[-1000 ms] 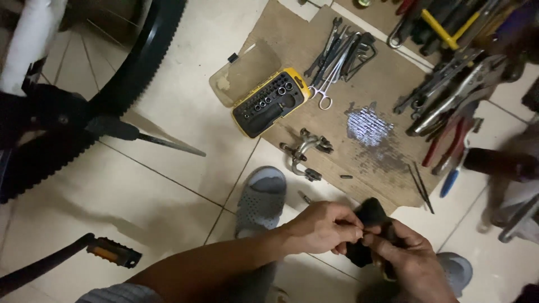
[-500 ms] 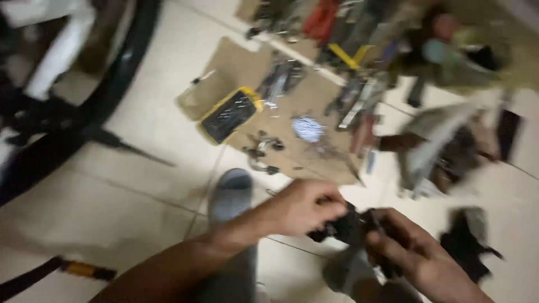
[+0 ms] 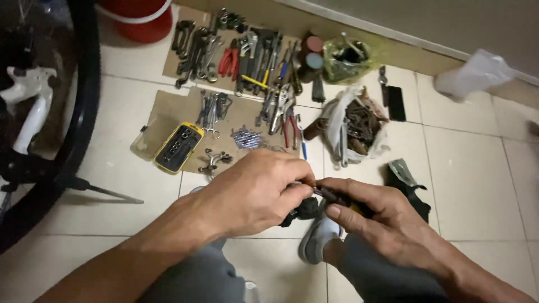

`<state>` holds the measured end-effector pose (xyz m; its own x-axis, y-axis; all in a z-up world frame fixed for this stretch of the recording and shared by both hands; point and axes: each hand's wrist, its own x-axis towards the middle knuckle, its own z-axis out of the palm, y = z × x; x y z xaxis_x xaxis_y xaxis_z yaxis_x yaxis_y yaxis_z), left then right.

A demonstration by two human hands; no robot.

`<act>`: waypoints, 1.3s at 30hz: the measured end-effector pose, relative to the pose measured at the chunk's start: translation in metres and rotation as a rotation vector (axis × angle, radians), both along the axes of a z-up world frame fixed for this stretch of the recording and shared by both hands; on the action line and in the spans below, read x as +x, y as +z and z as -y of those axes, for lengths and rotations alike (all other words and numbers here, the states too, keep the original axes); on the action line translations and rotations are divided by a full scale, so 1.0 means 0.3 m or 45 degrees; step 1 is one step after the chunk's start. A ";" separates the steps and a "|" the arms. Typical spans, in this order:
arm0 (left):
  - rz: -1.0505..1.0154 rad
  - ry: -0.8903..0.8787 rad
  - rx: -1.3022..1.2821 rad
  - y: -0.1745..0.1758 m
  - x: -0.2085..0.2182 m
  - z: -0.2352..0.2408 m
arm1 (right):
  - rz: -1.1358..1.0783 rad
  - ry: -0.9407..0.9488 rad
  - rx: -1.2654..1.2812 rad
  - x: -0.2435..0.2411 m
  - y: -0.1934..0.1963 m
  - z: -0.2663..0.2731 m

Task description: The person cleans small bicycle parts with a black cloth and a screwdriver. They then pick up a socket from a yellow case and attach it to the screwdriver handle, preparing the tool for use.

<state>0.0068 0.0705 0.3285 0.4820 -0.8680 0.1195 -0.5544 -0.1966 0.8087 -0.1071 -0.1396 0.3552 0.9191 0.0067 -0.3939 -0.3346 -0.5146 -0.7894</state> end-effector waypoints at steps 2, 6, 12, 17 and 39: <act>0.139 -0.051 0.044 0.031 -0.035 0.018 | 0.046 0.009 -0.061 -0.051 0.015 0.022; 0.339 -0.153 0.036 0.097 -0.081 0.049 | 0.218 0.082 -0.044 -0.138 0.061 0.034; 0.259 -0.151 0.188 0.199 -0.144 0.091 | 0.289 0.040 -0.028 -0.210 0.118 0.048; 0.178 -0.153 0.225 0.242 -0.146 0.113 | 0.410 0.040 0.106 -0.248 0.086 0.077; 0.331 -0.122 -0.133 0.114 -0.171 0.118 | 0.499 0.101 -0.019 -0.229 0.056 0.098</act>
